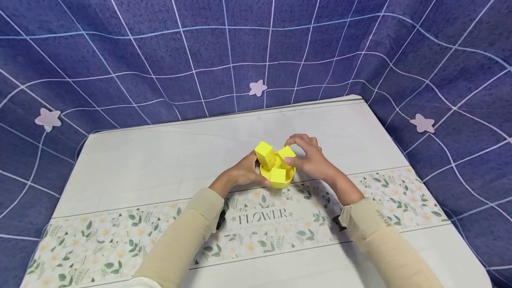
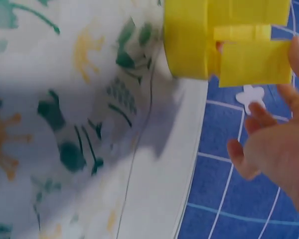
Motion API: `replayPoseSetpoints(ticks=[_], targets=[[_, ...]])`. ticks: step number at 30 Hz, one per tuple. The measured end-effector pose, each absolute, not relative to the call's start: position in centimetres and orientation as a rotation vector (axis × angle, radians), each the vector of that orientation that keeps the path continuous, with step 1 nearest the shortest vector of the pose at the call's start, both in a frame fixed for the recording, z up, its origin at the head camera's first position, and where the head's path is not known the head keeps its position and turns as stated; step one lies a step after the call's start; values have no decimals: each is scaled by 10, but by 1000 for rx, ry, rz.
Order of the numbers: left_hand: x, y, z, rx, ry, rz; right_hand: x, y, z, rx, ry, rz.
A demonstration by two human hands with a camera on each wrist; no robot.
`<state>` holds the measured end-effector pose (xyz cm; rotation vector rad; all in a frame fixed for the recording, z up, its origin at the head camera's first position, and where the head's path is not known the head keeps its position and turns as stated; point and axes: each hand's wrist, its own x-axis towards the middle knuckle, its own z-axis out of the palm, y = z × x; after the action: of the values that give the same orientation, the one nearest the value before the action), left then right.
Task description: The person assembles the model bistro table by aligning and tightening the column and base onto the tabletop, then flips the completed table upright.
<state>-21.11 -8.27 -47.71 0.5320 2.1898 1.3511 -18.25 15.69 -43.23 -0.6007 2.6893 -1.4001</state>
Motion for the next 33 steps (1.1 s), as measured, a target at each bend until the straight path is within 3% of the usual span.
replayPoseSetpoints(ticks=[6, 17, 28, 33], targets=[[-211, -82, -477, 532, 2178, 1362, -186, 142, -436, -480, 2831, -1395], [-211, -83, -476, 554, 2195, 1351, -189, 151, -429, -625, 2741, -1349], [-210, -81, -475, 539, 2217, 1323, -192, 151, -442, -300, 2864, -1437], [-209, -81, -471, 532, 2206, 1328, -189, 159, -443, -356, 2878, -1414]])
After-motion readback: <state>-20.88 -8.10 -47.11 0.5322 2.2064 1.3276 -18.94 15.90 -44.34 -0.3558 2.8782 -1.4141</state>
